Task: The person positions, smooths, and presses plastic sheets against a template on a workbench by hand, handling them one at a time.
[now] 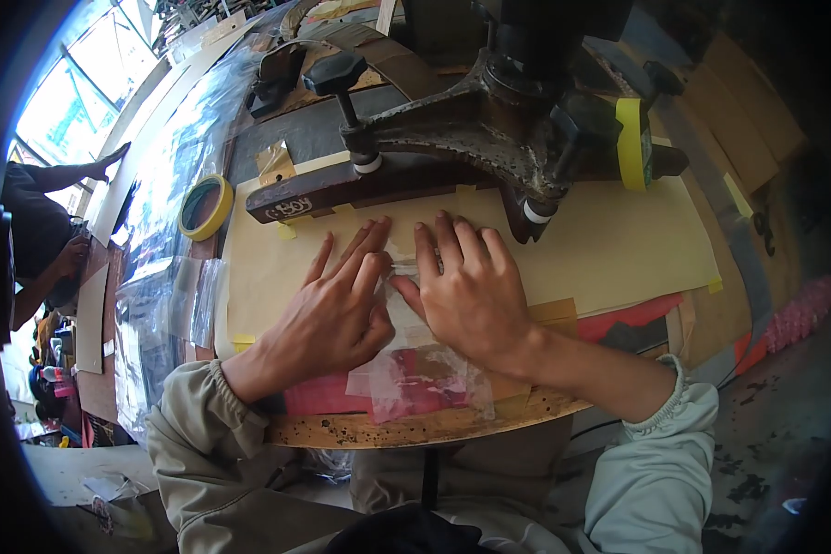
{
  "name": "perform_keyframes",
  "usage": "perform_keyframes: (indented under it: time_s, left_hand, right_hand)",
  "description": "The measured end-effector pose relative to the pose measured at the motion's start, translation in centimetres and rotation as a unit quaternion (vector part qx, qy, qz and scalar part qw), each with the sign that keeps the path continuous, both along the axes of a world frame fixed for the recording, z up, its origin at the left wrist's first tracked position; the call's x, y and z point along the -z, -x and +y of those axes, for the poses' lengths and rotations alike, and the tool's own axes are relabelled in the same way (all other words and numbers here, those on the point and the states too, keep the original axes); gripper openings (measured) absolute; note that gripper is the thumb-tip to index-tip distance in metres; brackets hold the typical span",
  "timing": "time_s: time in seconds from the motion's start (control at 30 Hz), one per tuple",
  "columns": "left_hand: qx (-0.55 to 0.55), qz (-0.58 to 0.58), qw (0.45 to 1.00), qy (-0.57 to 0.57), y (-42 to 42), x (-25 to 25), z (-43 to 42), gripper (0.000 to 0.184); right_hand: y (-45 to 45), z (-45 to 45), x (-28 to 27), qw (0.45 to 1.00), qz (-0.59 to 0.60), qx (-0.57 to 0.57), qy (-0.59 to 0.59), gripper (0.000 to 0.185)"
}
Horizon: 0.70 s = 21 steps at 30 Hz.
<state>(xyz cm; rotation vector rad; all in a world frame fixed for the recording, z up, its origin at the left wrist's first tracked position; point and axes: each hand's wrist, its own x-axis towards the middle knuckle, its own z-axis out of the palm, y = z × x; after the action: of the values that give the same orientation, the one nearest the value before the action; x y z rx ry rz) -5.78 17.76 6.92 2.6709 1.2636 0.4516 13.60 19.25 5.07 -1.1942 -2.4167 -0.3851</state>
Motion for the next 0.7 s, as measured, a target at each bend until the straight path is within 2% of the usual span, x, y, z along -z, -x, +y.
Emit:
perform_keyframes:
  time_s: [0.7]
  left_hand:
    - [0.01, -0.02, 1.0, -0.009, 0.03, 0.42, 0.18, 0.04]
  right_hand:
    - [0.08, 0.2, -0.04, 1.0, 0.011, -0.009, -0.012, 0.047]
